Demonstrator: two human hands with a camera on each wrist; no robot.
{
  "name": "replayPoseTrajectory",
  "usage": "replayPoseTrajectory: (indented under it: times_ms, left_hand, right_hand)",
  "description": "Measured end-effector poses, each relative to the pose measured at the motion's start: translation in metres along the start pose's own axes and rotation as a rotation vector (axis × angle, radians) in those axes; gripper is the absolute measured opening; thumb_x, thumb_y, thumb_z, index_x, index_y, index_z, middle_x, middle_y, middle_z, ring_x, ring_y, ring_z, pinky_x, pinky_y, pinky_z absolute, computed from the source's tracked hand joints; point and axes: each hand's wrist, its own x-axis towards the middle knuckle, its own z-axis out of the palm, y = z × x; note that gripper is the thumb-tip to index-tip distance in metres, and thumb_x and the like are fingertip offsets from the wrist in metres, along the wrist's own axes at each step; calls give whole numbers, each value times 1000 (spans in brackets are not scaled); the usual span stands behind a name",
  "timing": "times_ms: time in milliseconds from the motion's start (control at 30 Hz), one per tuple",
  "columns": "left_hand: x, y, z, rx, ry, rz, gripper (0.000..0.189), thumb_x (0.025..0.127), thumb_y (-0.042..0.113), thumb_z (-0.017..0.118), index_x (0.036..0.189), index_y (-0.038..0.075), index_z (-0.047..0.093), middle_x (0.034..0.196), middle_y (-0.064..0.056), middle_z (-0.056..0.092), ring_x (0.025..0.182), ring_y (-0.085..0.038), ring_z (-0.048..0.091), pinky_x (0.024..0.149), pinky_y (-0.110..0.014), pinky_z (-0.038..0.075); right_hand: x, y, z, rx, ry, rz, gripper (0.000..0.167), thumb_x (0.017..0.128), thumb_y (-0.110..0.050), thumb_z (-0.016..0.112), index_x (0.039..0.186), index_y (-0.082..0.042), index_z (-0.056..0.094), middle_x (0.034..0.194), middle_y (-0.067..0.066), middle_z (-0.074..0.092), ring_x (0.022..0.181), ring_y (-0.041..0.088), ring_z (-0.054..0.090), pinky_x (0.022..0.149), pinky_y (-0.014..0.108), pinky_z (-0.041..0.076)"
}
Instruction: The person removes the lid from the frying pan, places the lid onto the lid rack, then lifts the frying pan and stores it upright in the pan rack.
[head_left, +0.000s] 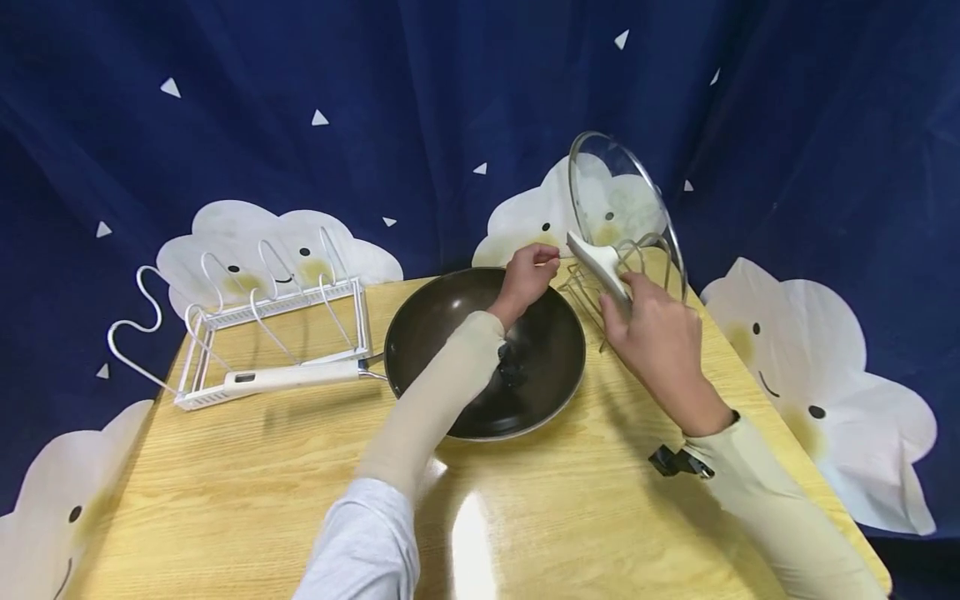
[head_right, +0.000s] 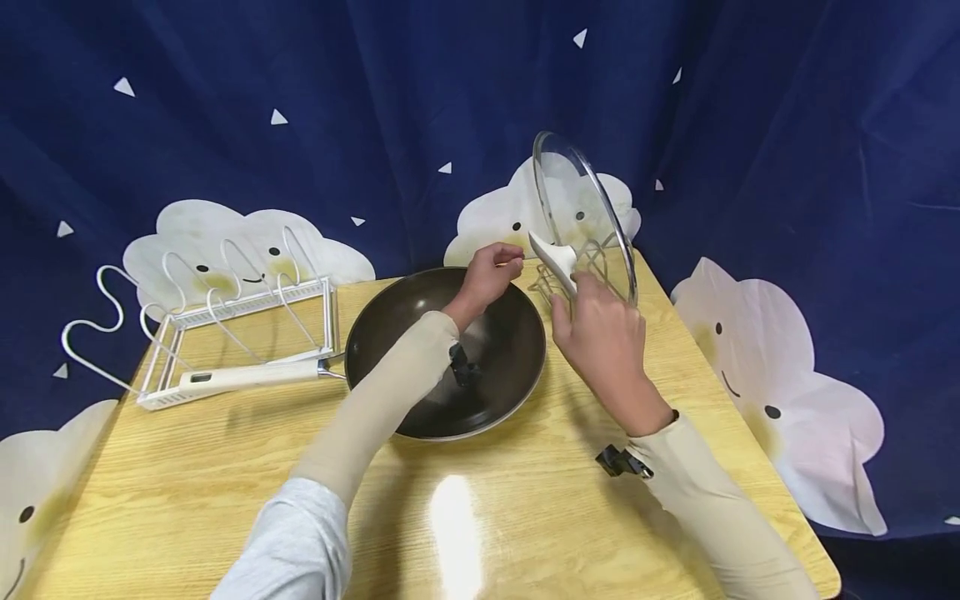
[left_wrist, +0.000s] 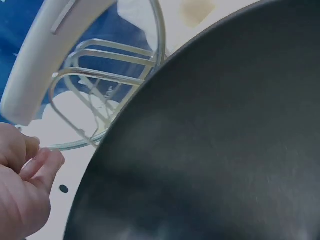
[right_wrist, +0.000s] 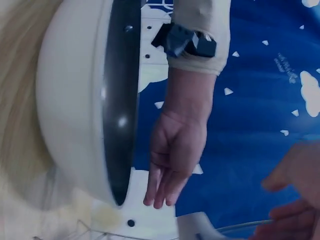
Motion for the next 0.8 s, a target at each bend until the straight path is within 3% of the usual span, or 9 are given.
replayPoseTrajectory:
  times_ms: [100,200,367,433,600,800]
  left_hand:
    - [-10,7,-19,38,33,3,24,100,6,62,120,-5,68,118,-19,72,107,-29,71,87,-26,56]
    - [-22,13,-36,43,49,28,24,99,6,63,120,-5,68,118,-19,72,109,-28,70,90,-26,55]
    - [-49,19,-64,20,38,77,25,100,7,63,122,-2,68,120,-17,72,112,-24,68,96,-28,53]
    - [-62,20,-76,52,29,88,26,100,9,63,125,0,68,121,-15,72,113,-22,68,98,-29,52]
    - [-91,19,-109,159,-13,102,35,101,17,65,134,5,64,127,-12,70,117,-20,66,102,-31,50]
    - [-126,10,-153,385,-30,127,44,101,32,65,139,10,62,138,-7,65,127,-20,60,107,-38,46]
  right_hand:
    - [2,-4,-6,118,27,-63,41,88,-23,77,117,5,69,96,24,74,70,41,70,57,57,51]
    - [3,-6,-10,248,-5,-66,45,86,-23,81,120,3,69,100,24,75,78,37,74,67,52,58]
    - [3,-8,-11,422,-159,18,60,88,-25,81,138,-1,60,123,24,69,107,38,71,88,48,58]
    - [3,-8,-9,477,-225,55,65,90,-28,79,146,-5,55,133,24,65,116,39,67,94,48,55]
    - [-1,-10,-1,545,-339,76,69,94,-35,74,153,-11,47,147,19,55,129,39,59,103,50,50]
    - [-9,-11,12,502,-407,57,68,96,-43,68,154,-16,46,153,16,50,125,43,60,102,56,49]
